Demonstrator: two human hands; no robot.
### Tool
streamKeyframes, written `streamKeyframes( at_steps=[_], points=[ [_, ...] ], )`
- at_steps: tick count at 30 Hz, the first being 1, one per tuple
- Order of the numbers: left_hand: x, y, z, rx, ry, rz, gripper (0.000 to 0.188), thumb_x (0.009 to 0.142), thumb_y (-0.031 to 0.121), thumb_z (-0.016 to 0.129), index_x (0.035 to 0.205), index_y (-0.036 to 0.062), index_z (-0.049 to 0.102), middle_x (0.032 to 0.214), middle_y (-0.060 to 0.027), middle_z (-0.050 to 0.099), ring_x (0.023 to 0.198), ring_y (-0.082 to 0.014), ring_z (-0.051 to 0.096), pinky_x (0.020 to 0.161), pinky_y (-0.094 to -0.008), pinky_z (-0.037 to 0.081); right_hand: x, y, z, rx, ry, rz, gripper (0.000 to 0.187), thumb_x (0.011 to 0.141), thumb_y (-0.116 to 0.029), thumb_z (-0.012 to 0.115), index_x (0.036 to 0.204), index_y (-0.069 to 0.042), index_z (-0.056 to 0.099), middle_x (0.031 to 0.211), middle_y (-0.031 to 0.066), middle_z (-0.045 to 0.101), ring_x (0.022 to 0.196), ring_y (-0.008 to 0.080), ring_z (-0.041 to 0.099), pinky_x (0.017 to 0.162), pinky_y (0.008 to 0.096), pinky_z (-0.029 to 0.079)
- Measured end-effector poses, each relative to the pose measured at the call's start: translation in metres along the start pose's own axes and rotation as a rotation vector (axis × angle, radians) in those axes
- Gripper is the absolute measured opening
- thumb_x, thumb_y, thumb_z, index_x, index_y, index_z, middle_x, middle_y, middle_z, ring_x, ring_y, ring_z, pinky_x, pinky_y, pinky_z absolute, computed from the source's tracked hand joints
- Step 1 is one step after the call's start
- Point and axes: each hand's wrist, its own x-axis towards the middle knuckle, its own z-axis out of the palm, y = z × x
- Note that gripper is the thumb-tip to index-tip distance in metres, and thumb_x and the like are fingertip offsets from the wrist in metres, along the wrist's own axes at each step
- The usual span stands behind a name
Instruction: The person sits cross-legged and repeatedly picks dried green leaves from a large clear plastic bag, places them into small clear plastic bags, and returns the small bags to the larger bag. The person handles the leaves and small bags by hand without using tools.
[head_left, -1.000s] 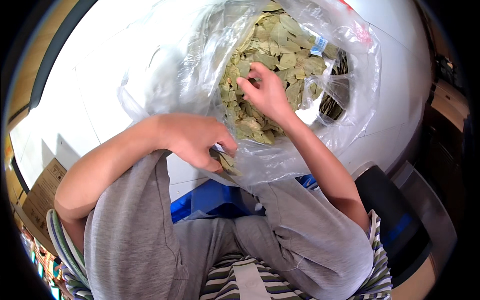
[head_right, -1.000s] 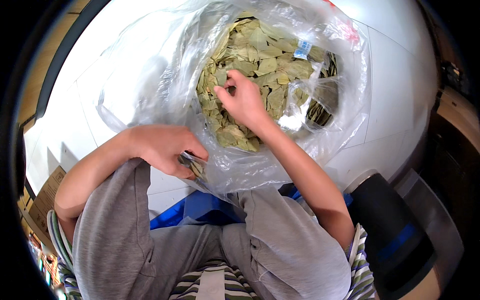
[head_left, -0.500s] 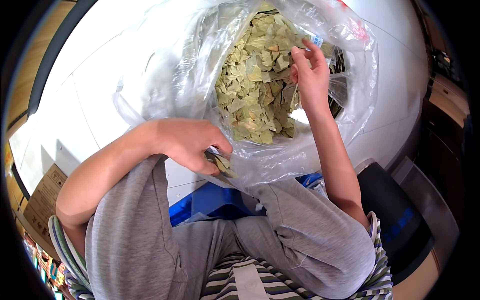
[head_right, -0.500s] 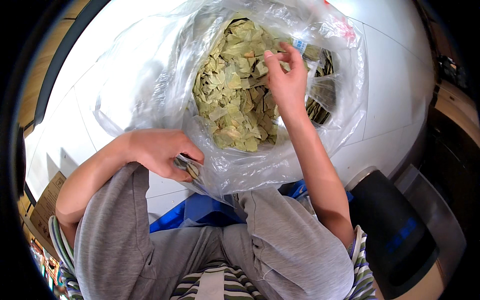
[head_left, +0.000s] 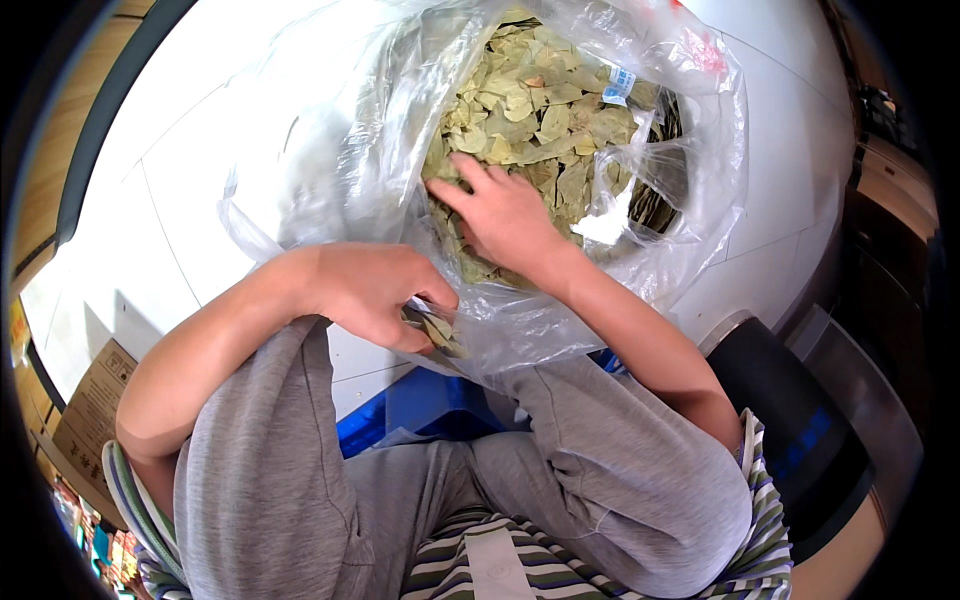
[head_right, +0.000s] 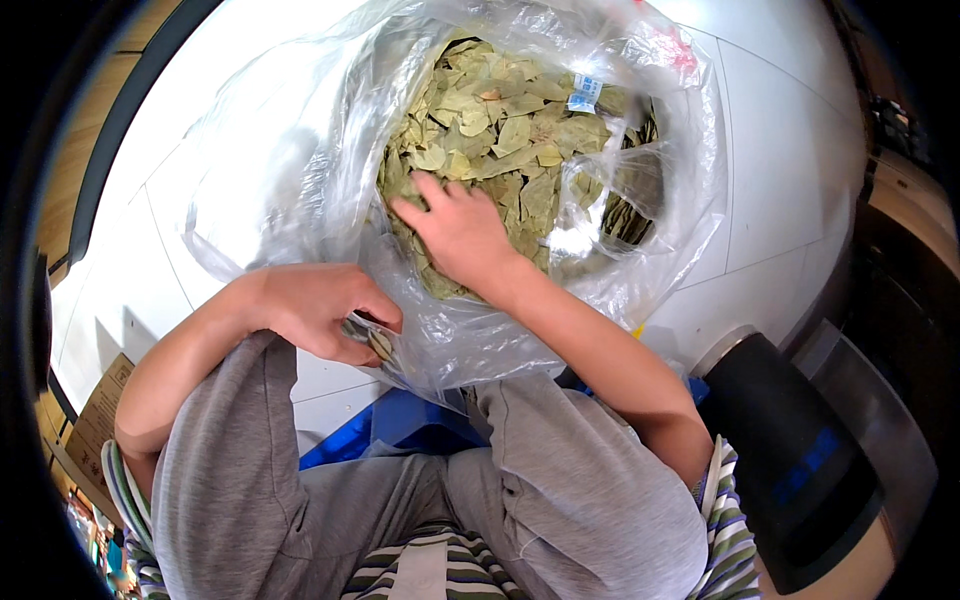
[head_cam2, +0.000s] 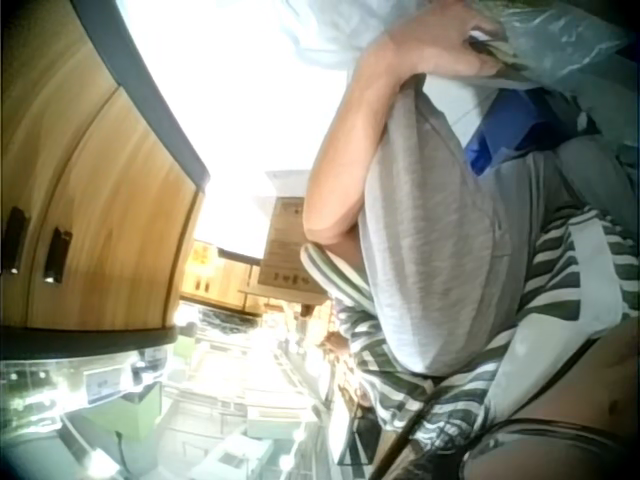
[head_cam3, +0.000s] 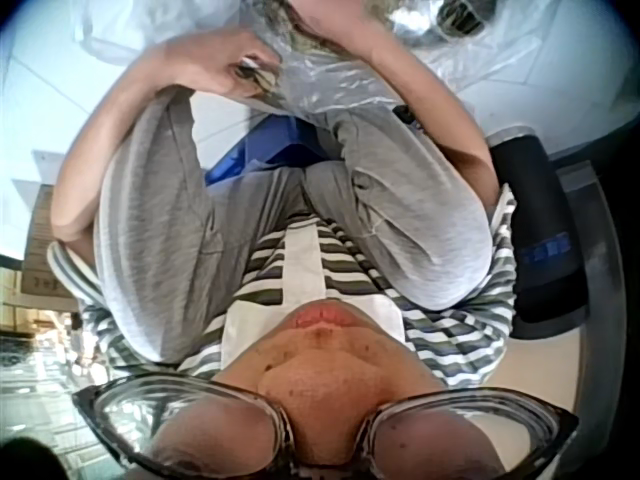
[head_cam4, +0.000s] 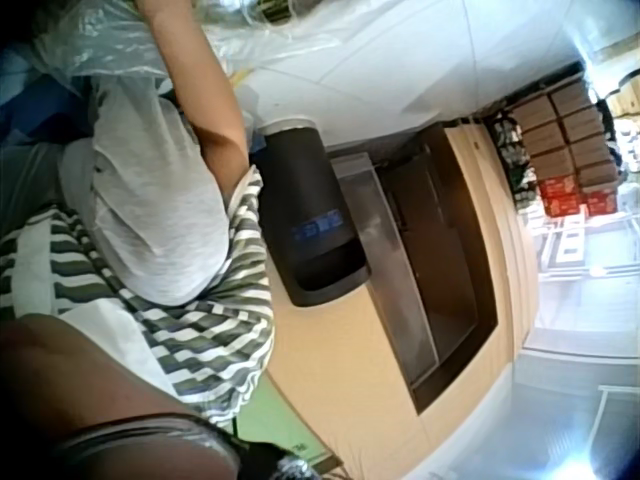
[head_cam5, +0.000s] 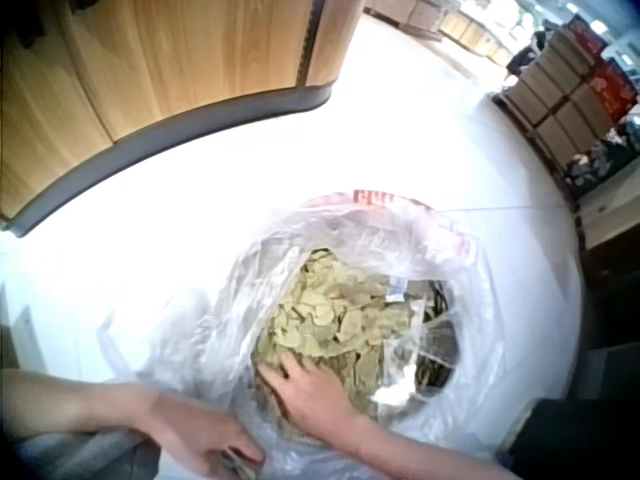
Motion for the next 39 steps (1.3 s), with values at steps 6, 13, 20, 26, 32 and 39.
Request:
streamKeyframes(
  at_steps=[6, 13, 20, 26, 32, 39],
  points=[
    [-0.003, -0.005, 0.003, -0.011, 0.025, 0.051, 0.023, 0.080, 0.014, 0.072, 0.098, 0.0007, 0.064, 0.080, -0.0127, 0.066, 0.069, -0.0246, 0.060, 0.064, -0.0364, 0.045, -0.005, 0.023, -0.013, -0.174, -0.029, 0.127, 0.051, 0.073, -0.007, 0.070, 0.122, -0.012, 0.058, 0.126, 0.0113, 0.052, 0.097, 0.0308, 0.063, 0.080, 0.0419, 0.053],
    [-0.003, -0.008, 0.004, 0.002, 0.017, 0.033, 0.025, 0.080, 0.015, 0.072, 0.099, 0.0005, 0.064, 0.082, -0.0130, 0.067, 0.071, -0.0249, 0.061, 0.065, -0.0368, 0.045, 0.009, 0.015, -0.016, 0.355, 0.026, 0.295, 0.043, 0.086, -0.022, 0.067, 0.122, -0.002, 0.056, 0.109, 0.0196, 0.062, 0.092, 0.0388, 0.066, 0.082, 0.0464, 0.053],
    [0.001, -0.001, 0.002, 0.035, 0.002, 0.038, 0.027, 0.080, 0.015, 0.072, 0.101, 0.0008, 0.064, 0.083, -0.0128, 0.068, 0.073, -0.0252, 0.062, 0.065, -0.0365, 0.046, 0.041, 0.011, 0.014, 0.626, 0.116, 0.511, 0.055, 0.082, -0.033, 0.075, 0.116, 0.006, 0.059, 0.101, 0.0243, 0.068, 0.093, 0.0340, 0.067, 0.082, 0.0406, 0.051],
    [0.000, 0.001, 0.000, 0.048, -0.021, 0.014, 0.027, 0.080, 0.015, 0.071, 0.103, 0.0013, 0.065, 0.085, -0.0122, 0.069, 0.074, -0.0252, 0.064, 0.066, -0.0361, 0.048, 0.030, 0.030, 0.010, 0.608, 0.232, 0.456, 0.032, 0.084, -0.027, 0.074, 0.099, 0.000, 0.065, 0.077, 0.0135, 0.068, 0.064, 0.0207, 0.062, 0.064, 0.0347, 0.050],
    [-0.002, 0.001, 0.002, 0.004, -0.005, -0.011, 0.028, 0.080, 0.015, 0.072, 0.103, 0.0012, 0.065, 0.085, -0.0125, 0.069, 0.074, -0.0250, 0.064, 0.066, -0.0364, 0.048, 0.002, 0.053, -0.048, 0.811, 0.314, 0.559, 0.029, 0.083, -0.019, 0.073, 0.106, -0.002, 0.066, 0.072, 0.0026, 0.064, 0.059, 0.0112, 0.057, 0.056, 0.0301, 0.046],
    [0.000, 0.001, -0.001, 0.048, -0.019, 0.008, 0.028, 0.080, 0.016, 0.072, 0.103, 0.0010, 0.065, 0.084, -0.0128, 0.069, 0.073, -0.0255, 0.063, 0.064, -0.0366, 0.046, -0.011, 0.065, -0.069, 1.041, 0.211, 0.514, 0.047, 0.087, -0.006, 0.067, 0.132, -0.002, 0.053, 0.091, 0.0055, 0.064, 0.059, 0.0075, 0.059, 0.054, 0.0223, 0.044]
  ],
)
